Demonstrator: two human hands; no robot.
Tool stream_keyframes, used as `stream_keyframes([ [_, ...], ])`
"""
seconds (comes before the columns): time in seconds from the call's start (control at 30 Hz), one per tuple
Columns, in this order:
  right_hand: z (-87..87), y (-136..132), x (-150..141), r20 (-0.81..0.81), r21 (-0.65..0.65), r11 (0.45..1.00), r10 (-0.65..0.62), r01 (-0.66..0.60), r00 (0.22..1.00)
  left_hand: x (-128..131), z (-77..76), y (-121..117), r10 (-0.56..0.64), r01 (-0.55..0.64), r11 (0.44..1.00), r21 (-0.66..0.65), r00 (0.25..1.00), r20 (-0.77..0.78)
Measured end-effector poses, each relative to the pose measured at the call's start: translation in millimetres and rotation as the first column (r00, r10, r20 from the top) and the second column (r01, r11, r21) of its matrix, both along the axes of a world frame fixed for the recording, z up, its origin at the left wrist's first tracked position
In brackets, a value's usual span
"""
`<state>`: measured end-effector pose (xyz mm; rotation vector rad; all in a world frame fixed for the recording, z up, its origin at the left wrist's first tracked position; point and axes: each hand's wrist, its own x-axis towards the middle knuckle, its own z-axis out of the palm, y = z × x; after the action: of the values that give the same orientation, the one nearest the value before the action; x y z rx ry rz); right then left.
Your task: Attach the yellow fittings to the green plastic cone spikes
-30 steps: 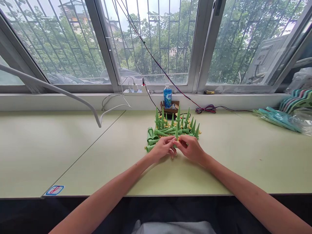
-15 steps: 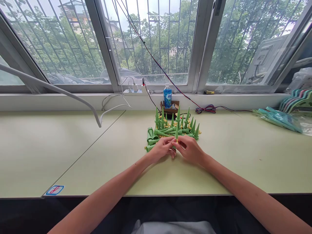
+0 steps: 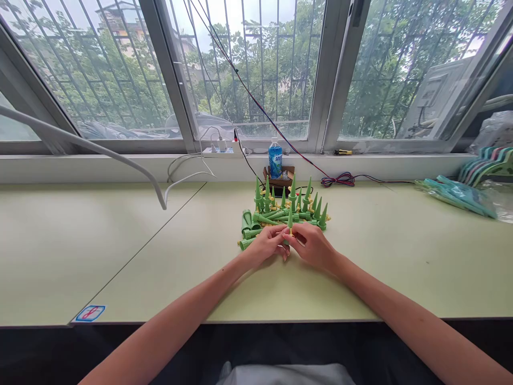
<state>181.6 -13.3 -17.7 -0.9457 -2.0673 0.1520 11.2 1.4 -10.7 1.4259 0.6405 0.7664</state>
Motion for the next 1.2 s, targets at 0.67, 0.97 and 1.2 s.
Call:
stream_keyframes([
  [0.67, 0.6, 2, 0, -0.049, 0.082, 0.997, -0.003, 0.008, 0.999, 5, 0.1, -2, 0.06, -0.059, 0.998, -0.038, 0.998, 0.017],
  [0.97, -2.7, 6, 2, -0.068, 0.061, 0.997, -0.049, 0.053, 0.996, 5, 6.8, -4, 0.176, -0.166, 0.98, 0.11, 0.981, -0.085],
  [1.2, -4.2, 10, 4, -0.062, 0.023, 0.992, -0.122, 0.124, 0.991, 3, 13.2, -6, 0.513, -0.359, 0.787, 0.502, 0.833, -0.209],
])
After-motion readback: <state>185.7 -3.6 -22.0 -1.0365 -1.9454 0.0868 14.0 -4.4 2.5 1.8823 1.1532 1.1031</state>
